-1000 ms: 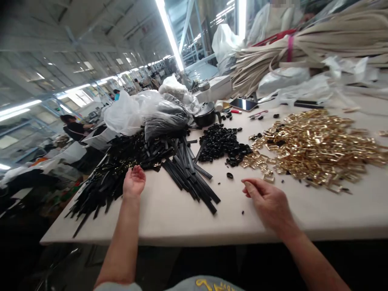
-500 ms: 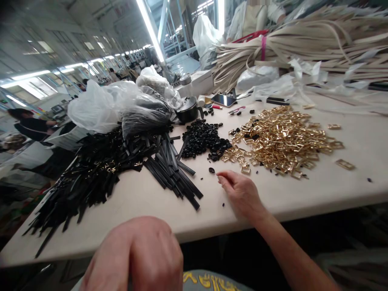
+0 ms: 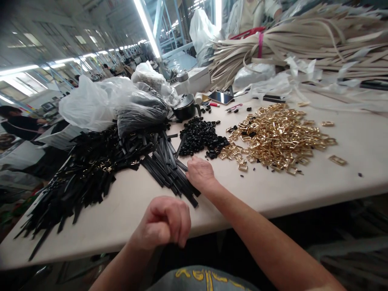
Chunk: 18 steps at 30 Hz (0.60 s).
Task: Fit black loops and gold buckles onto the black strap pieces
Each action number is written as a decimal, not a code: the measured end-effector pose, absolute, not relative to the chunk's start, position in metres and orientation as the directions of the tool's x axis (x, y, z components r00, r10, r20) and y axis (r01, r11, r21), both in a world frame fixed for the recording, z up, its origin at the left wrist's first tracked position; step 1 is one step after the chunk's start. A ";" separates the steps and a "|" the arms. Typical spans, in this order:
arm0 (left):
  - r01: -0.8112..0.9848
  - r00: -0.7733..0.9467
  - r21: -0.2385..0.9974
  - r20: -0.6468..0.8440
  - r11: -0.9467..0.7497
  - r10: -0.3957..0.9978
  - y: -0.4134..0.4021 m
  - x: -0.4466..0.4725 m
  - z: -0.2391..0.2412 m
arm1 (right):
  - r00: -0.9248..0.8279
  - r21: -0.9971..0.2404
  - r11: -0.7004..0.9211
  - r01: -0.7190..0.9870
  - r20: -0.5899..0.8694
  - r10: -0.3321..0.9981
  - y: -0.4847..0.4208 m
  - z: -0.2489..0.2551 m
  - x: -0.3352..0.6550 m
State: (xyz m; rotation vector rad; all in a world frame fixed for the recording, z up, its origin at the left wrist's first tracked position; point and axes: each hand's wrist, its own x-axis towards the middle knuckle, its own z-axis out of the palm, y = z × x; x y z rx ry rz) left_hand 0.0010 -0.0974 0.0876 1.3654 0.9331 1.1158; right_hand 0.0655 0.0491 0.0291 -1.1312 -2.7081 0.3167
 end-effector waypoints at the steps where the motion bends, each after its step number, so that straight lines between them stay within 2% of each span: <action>1: -0.095 0.145 0.994 0.068 -0.055 0.987 -0.095 0.000 0.081 | -0.687 -0.285 0.680 0.676 0.089 0.721 0.050 0.028 0.066; 3: -0.157 -0.051 0.987 -0.049 0.040 0.998 -0.090 -0.004 0.066 | -0.677 -0.323 0.657 0.681 0.065 0.733 0.051 0.028 0.065; 5: -0.162 -0.162 0.983 -0.112 0.086 0.980 -0.084 -0.011 0.053 | -0.663 -0.366 0.621 0.694 0.015 0.749 0.053 0.029 0.063; 9: -0.083 -0.317 0.992 -0.120 0.098 0.941 -0.072 -0.030 0.037 | -0.643 -0.475 0.553 0.684 -0.035 0.765 0.052 0.030 0.068; 10: -0.011 -0.350 0.996 -0.083 0.084 0.933 -0.069 -0.035 0.035 | -0.637 -0.526 0.531 0.665 -0.028 0.770 0.051 0.031 0.073; 12: 0.241 -0.383 0.970 0.061 0.035 0.922 -0.064 -0.042 0.032 | -0.633 -0.659 0.477 0.582 0.001 0.774 0.045 0.035 0.084; 15: 0.607 -0.274 0.790 0.302 -0.079 0.913 -0.055 -0.047 0.032 | -0.641 -0.808 0.431 0.403 0.087 0.763 0.031 0.049 0.104; 18: 0.680 -0.207 0.712 0.417 -0.176 0.885 -0.048 -0.043 0.042 | -0.657 -0.874 0.434 0.220 0.196 0.728 0.018 0.066 0.120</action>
